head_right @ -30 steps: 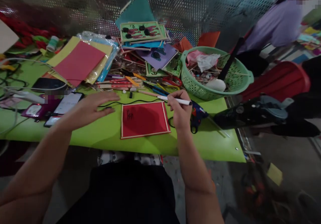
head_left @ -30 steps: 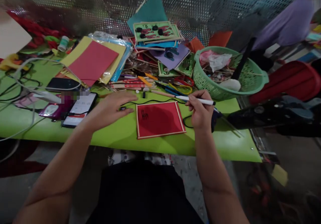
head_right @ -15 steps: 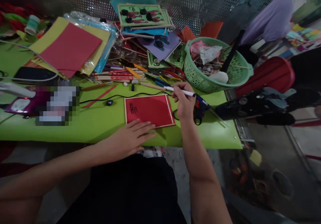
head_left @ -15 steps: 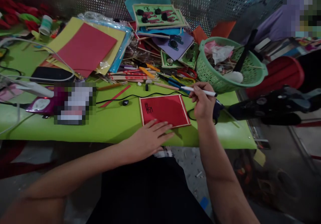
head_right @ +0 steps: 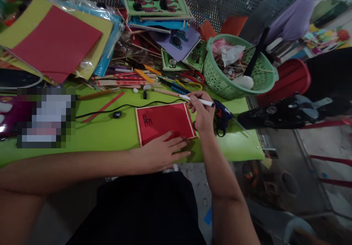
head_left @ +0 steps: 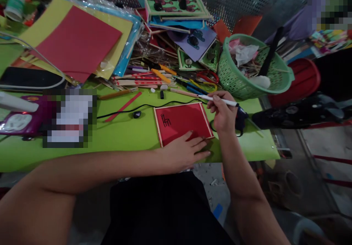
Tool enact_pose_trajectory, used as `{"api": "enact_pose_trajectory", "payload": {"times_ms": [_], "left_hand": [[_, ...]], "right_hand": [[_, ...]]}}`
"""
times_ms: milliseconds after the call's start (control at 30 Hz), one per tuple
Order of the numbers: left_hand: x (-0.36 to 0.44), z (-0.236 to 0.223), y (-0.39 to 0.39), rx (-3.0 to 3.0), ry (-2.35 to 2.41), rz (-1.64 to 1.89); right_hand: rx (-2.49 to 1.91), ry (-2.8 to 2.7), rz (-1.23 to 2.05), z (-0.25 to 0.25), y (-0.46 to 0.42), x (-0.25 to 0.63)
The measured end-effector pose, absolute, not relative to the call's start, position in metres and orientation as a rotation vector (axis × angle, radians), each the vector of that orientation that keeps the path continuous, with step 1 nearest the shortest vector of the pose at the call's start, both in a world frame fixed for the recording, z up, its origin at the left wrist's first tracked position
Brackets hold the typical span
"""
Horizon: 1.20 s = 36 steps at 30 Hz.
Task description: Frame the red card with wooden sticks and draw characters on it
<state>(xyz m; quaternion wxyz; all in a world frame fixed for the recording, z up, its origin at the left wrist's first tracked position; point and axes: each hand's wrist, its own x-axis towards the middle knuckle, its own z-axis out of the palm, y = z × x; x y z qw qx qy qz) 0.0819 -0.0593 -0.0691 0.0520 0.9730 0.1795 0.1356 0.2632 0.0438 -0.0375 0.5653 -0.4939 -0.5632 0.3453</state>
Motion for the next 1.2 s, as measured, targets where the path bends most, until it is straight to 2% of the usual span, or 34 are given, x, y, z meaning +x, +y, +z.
{"api": "enact_pose_trajectory", "payload": {"times_ms": [300, 667, 933, 1200], "left_hand": [[0.08, -0.073, -0.064, 2.977, 0.619, 0.511], [0.088, -0.078, -0.065, 3.0, 0.622, 0.618], [0.083, -0.072, -0.072, 3.011, 0.561, 0.815], [0.082, -0.07, -0.071, 2.979, 0.533, 0.824]], "right_hand": [[-1.16, -1.33, 0.881, -0.037, 0.034, 0.253], [-1.123, -1.49, 1.347, -0.034, 0.015, 0.199], [-1.204, -1.596, 1.308, -0.049, 0.017, 0.203], [-1.177, -1.647, 1.305, -0.047, 0.012, 0.198]]}}
